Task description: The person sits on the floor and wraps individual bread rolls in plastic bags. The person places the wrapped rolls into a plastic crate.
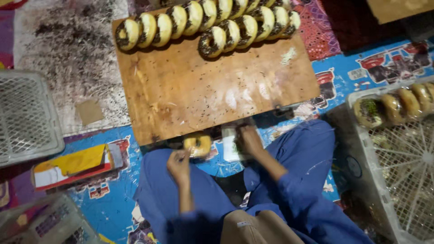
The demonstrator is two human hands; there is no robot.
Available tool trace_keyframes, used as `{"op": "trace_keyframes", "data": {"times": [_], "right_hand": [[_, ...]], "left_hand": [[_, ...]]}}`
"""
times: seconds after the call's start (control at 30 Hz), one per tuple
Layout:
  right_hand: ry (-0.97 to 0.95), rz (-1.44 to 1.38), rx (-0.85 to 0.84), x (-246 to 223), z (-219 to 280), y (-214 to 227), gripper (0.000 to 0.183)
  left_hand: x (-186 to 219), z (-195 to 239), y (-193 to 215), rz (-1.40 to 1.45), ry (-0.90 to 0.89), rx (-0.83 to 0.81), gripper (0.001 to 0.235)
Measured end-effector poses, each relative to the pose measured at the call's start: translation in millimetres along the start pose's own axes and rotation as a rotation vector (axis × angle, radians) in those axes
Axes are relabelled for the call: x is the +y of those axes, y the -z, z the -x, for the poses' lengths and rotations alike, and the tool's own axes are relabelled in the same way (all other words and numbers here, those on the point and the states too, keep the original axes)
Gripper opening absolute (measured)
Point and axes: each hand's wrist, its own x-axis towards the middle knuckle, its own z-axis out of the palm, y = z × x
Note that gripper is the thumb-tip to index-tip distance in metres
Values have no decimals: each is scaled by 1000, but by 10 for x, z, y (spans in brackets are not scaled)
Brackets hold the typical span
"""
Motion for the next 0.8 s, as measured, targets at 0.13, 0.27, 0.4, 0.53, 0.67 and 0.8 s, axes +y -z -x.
{"op": "trace_keyframes", "data": {"times": [0.13, 0.27, 0.4, 0.53, 0.67, 0.8], "right_hand": [[45, 297, -342, 444, -146, 8, 9], [172, 182, -327, 368, -315, -100, 13], [253, 225, -377, 114, -360, 194, 17], [530, 369, -423, -300, 54, 798, 21], [420, 40, -113, -638, 200, 1525, 32], [336, 65, -15, -1087, -6, 2202, 61]], "left_hand": [[-127, -251, -684, -485, 29, 38, 29], [-36, -131, -722, -766, -191, 73, 53], [323, 21, -839, -480, -405, -69, 58], [910, 459, -1087, -62, 150, -737, 46], [1665, 1102, -1186, -56, -638, -602, 37], [2116, 1207, -933, -211, -851, -570, 48]]}}
